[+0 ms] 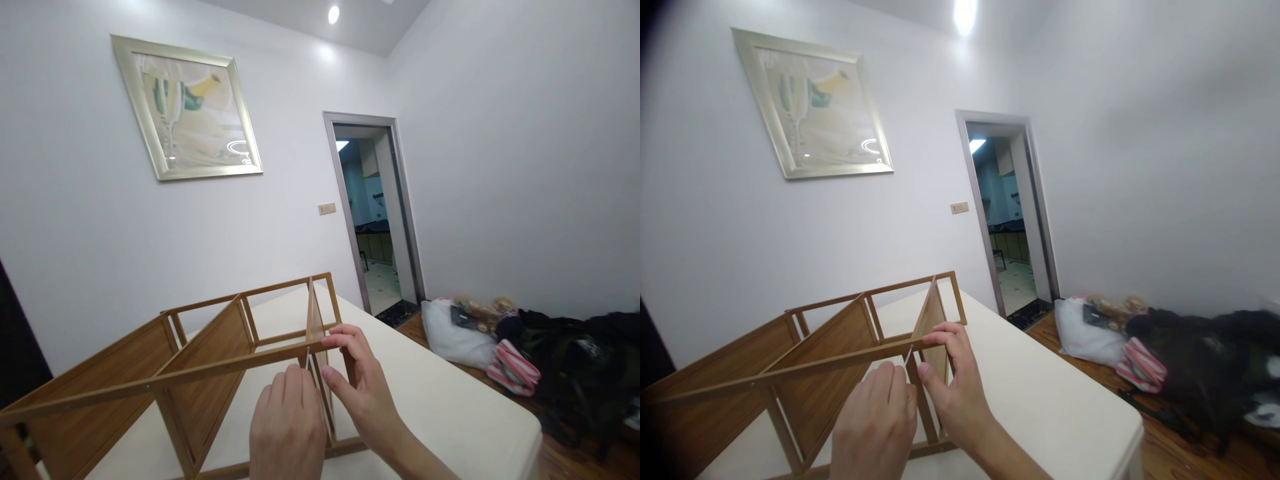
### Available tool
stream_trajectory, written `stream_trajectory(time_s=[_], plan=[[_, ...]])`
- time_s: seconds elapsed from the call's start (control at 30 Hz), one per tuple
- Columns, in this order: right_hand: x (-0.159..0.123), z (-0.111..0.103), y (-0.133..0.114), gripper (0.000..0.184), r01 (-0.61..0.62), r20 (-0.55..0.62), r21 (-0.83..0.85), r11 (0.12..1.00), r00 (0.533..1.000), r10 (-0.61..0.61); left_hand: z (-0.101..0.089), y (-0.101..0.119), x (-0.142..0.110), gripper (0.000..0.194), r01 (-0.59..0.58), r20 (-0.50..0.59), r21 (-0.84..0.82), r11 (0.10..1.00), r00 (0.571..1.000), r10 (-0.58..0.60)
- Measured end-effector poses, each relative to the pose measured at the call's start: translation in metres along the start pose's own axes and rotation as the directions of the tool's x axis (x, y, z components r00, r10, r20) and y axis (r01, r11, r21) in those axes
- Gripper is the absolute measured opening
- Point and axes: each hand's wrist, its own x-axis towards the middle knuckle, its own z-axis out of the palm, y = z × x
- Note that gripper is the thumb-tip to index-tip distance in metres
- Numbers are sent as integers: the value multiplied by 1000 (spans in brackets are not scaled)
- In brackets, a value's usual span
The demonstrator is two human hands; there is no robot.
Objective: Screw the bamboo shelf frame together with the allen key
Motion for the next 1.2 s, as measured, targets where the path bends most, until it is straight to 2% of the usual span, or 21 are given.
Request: stream_trajectory(time_s=[0.13, 0.3, 0.5, 0.57, 0.63, 0.73, 0.8, 0.87, 0.93, 1.0, 1.07, 1.13, 1.2], plan=[[0, 0, -1, 19, 10, -2, -13, 1000, 1000, -10, -5, -3, 4, 23, -49, 4, -10, 999, 999, 49], [1, 1, -2, 16, 25, -16, -70, 997, 1000, -26, -6, 0, 10, 28, 31, -58, -68, 997, 998, -35], [2, -1, 0, 18, 94, -29, -240, 966, 994, -104, -5, -7, 9, 28, 28, -134, -213, 977, 989, -57], [1, -2, -2, 21, 154, -43, -330, 931, 983, -178, -6, -10, 6, 27, 31, -171, -312, 950, 981, -88], [0, -4, -6, 23, 228, -37, -385, 894, 964, -262, -6, -11, 4, 24, 57, -163, -439, 897, 976, -141], [0, -7, -17, 28, 324, 43, -360, 875, 943, -331, -2, -9, 3, 15, 79, -150, -598, 798, 966, -208], [4, -11, -24, 29, 329, 104, -293, 898, 944, -313, 3, -7, 2, 15, 44, -187, -627, 778, 961, -205], [11, -15, -30, 28, 248, 162, -204, 947, 963, -217, 9, -6, 0, 21, 7, -211, -626, 780, 961, -177], [20, -20, -35, 23, 73, 217, -79, 994, 975, -54, 14, -7, 0, 27, -11, -202, -622, 783, 968, -148], [30, -23, -40, 19, -133, 276, 52, 990, 954, 114, 17, -9, 1, 30, -10, -180, -617, 787, 975, -129], [38, -25, -44, 24, -270, 311, 126, 954, 924, 221, 19, -11, 2, 31, 2, -162, -611, 792, 978, -128], [41, -25, -46, 28, -313, 314, 127, 941, 913, 262, 21, -12, 3, 33, 28, -150, -598, 801, 978, -146], [41, -24, -46, 28, -294, 272, 91, 951, 926, 260, 23, -13, 4, 37, 81, -125, -577, 812, 975, -186]])
